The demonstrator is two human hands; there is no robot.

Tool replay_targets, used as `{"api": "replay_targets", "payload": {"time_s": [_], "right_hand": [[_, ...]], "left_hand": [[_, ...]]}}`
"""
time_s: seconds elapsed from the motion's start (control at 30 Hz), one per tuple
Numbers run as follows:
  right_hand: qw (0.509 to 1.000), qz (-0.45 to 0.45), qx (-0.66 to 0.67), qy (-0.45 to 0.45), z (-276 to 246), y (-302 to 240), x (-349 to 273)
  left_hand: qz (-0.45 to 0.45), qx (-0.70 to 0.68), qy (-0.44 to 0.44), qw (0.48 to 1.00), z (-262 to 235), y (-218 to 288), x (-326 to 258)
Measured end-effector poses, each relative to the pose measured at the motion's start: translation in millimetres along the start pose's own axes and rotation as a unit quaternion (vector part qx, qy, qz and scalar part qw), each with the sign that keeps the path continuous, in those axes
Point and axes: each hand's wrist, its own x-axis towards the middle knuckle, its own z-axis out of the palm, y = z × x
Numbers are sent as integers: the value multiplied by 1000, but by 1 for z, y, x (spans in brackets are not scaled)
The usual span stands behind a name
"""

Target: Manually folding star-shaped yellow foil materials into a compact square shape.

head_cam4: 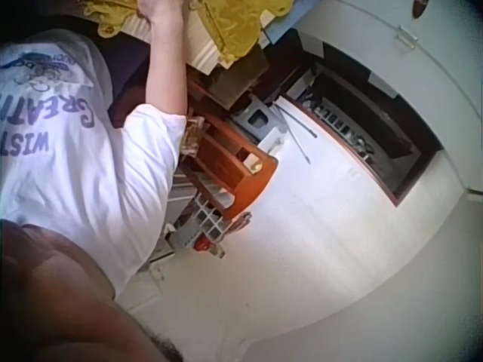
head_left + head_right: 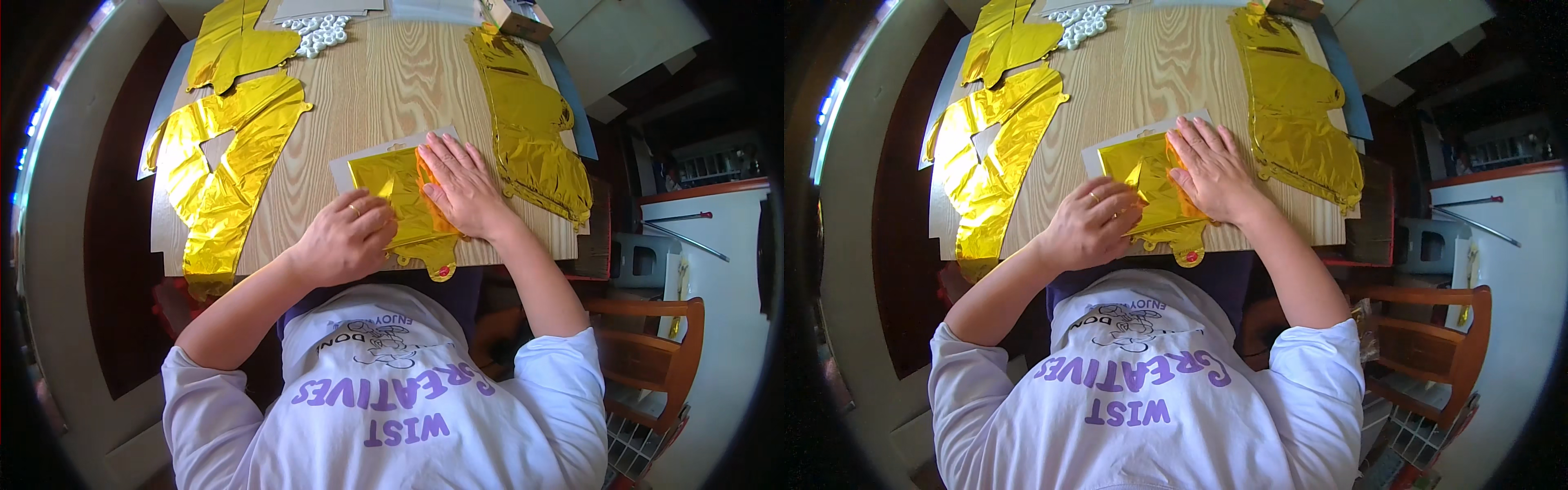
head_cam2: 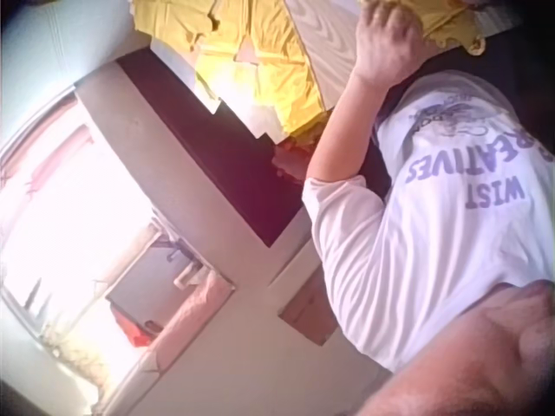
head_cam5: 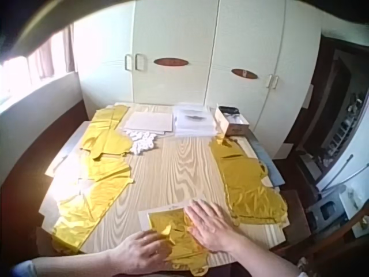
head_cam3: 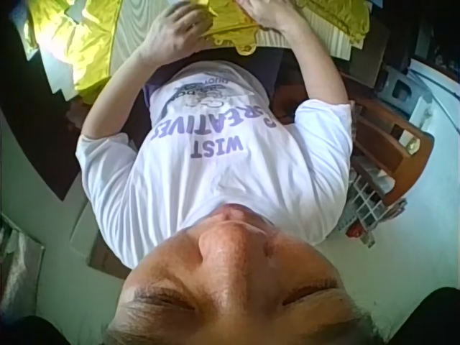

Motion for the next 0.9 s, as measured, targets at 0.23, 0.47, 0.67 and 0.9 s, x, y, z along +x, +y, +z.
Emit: {"api": "replay_targets", "payload": {"time_s": [0.23,0.47,0.67,0.9], "right_hand": [[960,0,221,175,-11,8,-1],[941,209,201,176,-75,-70,-103],[705,408,567,121,-18,-119,-126],[785,328,495,174,-37,-124,-94]], "left_hand": [[-61,-97,2,993,20,-20,-1],[-79,-96,6,992,17,-21,-9],[-91,-106,18,990,19,-22,-8],[-96,-121,50,987,21,-27,-7]]}}
